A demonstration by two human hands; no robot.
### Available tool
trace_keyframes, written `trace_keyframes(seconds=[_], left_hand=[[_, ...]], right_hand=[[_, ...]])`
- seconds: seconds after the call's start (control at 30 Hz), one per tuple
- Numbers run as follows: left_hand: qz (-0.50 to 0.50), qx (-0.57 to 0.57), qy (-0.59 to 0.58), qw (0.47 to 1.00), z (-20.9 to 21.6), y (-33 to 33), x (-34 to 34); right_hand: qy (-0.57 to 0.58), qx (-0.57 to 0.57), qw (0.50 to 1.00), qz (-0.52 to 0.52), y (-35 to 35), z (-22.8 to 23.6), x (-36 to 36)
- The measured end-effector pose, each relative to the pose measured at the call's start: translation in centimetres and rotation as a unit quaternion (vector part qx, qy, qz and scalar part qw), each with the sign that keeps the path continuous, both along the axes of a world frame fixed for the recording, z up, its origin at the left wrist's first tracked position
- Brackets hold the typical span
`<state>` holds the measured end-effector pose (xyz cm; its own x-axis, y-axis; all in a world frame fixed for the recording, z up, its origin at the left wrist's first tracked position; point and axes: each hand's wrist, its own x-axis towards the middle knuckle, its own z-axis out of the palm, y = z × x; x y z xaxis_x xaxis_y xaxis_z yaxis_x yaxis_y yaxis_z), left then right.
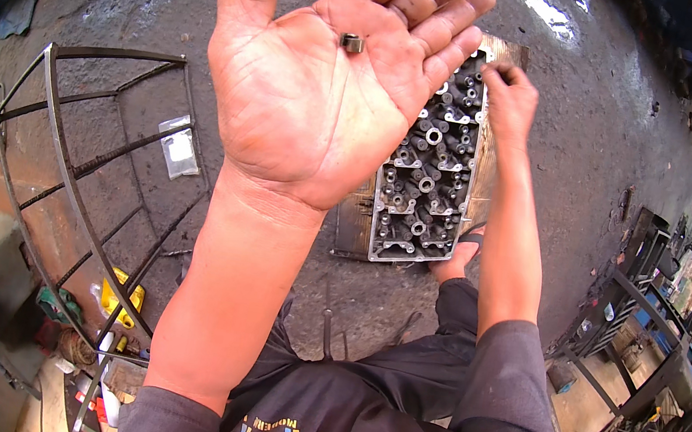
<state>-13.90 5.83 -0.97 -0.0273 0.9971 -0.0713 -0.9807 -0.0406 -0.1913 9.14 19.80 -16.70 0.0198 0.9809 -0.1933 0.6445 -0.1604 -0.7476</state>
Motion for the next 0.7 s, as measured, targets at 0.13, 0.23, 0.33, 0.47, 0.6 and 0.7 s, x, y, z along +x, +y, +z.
trace_keyframes(seconds=[0.13, 0.23, 0.33, 0.47, 0.6, 0.7], left_hand=[[-0.003, -0.010, 0.003, 1.000, -0.3, -0.4, -0.1], [-0.006, -0.017, 0.006, 1.000, -0.4, -0.7, -0.1], [-0.009, -0.023, 0.012, 1.000, -0.3, -0.8, 0.0], [-0.009, -0.027, 0.015, 0.999, -0.2, -0.9, 0.2], [-0.011, -0.032, 0.021, 0.999, -0.2, -1.0, 0.3], [-0.011, -0.033, 0.023, 0.999, -0.3, -1.0, 0.4]], right_hand=[[-0.164, 0.013, 0.985, 0.055, -0.5, -8.8, 2.6], [-0.167, 0.003, 0.983, 0.073, -0.1, -11.5, 2.9], [-0.195, -0.013, 0.976, 0.097, 0.4, -12.6, 2.7], [-0.219, -0.008, 0.968, 0.126, 0.9, -13.7, 2.3], [-0.236, -0.014, 0.964, 0.123, 0.8, -14.0, 2.1], [-0.240, -0.031, 0.964, 0.111, 0.8, -13.8, 2.0]])
